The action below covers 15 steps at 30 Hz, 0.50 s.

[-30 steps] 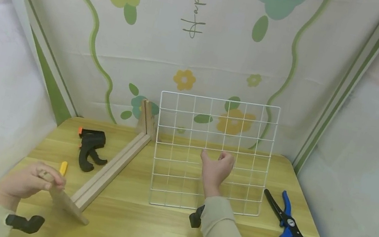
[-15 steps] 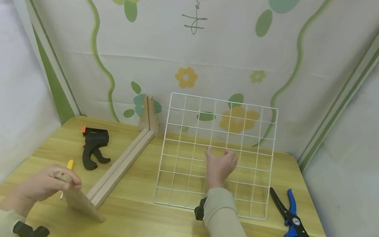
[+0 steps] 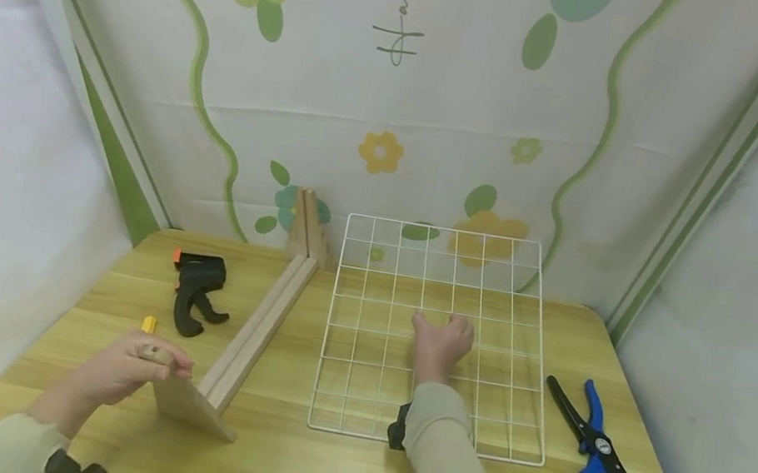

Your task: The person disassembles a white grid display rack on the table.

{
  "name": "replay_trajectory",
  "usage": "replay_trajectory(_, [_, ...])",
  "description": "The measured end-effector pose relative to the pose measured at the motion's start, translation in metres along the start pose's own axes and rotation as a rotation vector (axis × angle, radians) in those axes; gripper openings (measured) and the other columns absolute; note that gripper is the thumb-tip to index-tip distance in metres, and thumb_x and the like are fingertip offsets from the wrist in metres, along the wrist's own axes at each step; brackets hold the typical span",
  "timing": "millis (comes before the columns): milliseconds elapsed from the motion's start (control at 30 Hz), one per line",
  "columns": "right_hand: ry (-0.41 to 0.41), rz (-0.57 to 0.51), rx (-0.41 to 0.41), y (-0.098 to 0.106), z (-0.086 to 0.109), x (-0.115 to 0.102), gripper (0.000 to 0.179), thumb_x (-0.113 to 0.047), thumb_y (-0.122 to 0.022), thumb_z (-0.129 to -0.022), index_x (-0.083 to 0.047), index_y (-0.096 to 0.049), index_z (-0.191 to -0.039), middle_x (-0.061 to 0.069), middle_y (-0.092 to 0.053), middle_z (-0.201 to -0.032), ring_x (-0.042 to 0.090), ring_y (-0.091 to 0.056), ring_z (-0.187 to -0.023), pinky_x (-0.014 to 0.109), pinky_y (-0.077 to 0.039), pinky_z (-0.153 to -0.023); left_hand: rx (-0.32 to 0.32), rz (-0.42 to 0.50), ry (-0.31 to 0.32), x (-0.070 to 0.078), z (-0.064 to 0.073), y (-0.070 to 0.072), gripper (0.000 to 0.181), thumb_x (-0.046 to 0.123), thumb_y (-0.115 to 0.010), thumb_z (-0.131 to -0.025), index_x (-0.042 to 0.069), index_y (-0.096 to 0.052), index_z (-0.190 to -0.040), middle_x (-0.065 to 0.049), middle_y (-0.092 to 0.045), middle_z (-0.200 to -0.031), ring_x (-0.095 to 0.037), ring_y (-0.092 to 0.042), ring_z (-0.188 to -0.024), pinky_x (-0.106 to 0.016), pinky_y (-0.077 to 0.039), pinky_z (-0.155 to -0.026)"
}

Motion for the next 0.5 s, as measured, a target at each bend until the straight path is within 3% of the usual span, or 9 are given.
replay_trajectory(333, [0.028, 0.062, -0.023, -0.009, 0.011, 0.015, 0.065, -0.028, -0.073, -0.074, 0.007, -0.047, -0.123, 0.018, -0.042, -0.12, 0.035, -0.036, -0.116, 0.046, -0.036, -0.097, 0.023, -0.004, 0.035, -0.005, -0.007, -0.006, 0.039, -0.009, -0.046, -0.09, 0.015, -0.067, -0.112, 0.005, -0.069, -0.105, -0.006, -0.064, -0.096, -0.02, -0.048, -0.083])
replay_trajectory(500, [0.048, 0.088, 0.017, -0.01, 0.016, 0.023, 0.061, -0.026, -0.073, -0.074, 0.009, -0.051, -0.119, 0.02, -0.045, -0.114, 0.036, -0.04, -0.109, 0.048, -0.039, -0.092, 0.046, -0.037, 0.033, -0.007, -0.005, -0.006, 0.039, -0.009, -0.046, -0.091, 0.017, -0.067, -0.112, 0.005, -0.069, -0.104, -0.005, -0.063, -0.096, -0.02, -0.048, -0.083])
Point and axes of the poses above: each hand's wrist, its own z-axis away from the middle knuckle, its own y-axis out of the back of the hand, x = y × z, the point moved 6 cm from there along -z, towards the middle knuckle
